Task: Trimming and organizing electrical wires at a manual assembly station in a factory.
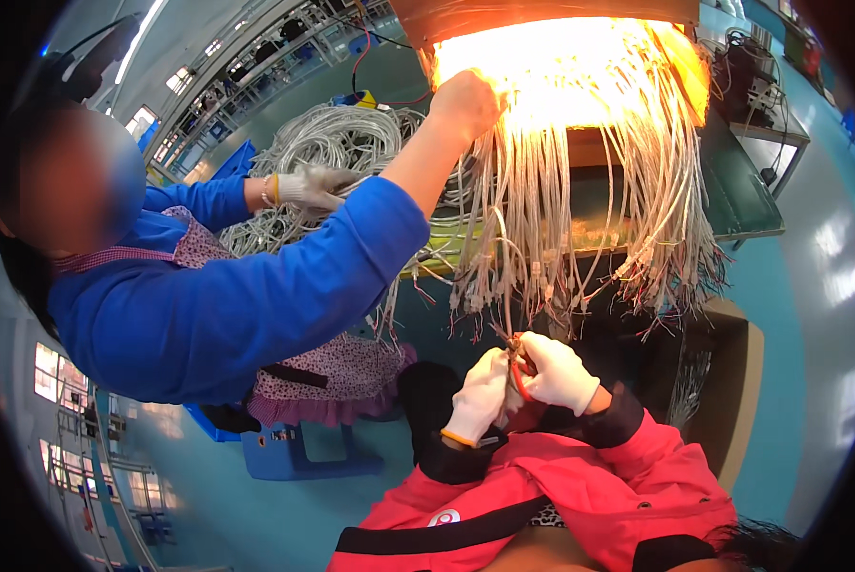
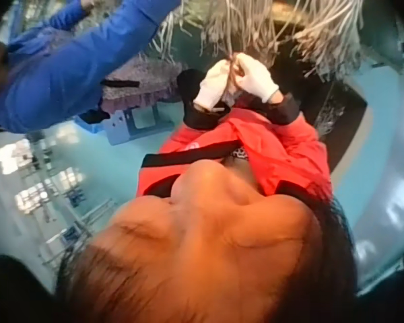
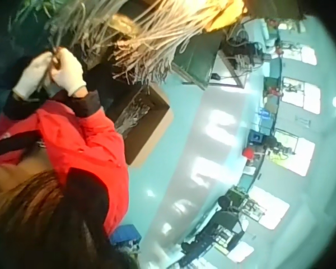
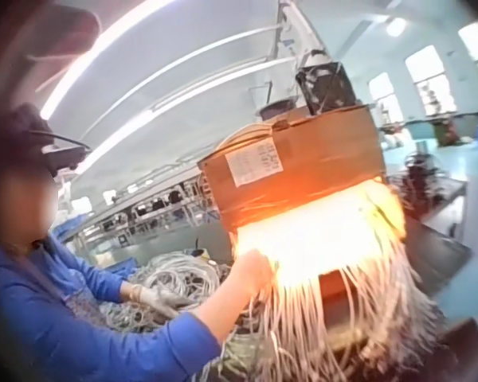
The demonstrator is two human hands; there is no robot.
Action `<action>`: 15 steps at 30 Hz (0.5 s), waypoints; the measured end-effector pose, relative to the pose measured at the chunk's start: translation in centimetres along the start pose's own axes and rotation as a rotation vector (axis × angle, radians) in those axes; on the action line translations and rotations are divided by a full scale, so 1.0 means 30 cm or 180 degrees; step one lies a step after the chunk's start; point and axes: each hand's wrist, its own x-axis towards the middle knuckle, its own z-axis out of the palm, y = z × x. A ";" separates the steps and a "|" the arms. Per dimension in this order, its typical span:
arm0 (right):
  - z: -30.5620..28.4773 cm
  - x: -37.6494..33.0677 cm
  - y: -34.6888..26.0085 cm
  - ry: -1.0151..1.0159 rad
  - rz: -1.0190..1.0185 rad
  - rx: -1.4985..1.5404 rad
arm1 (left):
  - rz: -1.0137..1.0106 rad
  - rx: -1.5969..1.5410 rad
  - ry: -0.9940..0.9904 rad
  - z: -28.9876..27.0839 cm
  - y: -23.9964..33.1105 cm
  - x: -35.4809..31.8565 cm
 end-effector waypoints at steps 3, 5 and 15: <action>-0.013 0.010 0.015 -0.0335 -0.0100 0.0097 | -0.0459 -0.1212 -0.0678 -0.047 0.007 -0.006; -0.031 0.009 -0.004 -0.0502 -0.0128 0.0192 | -0.0269 -0.0868 -0.0230 -0.033 -0.010 -0.007; 0.019 0.003 0.093 -0.0314 0.0003 0.1221 | 0.0002 -0.0614 -0.0102 -0.001 -0.020 0.004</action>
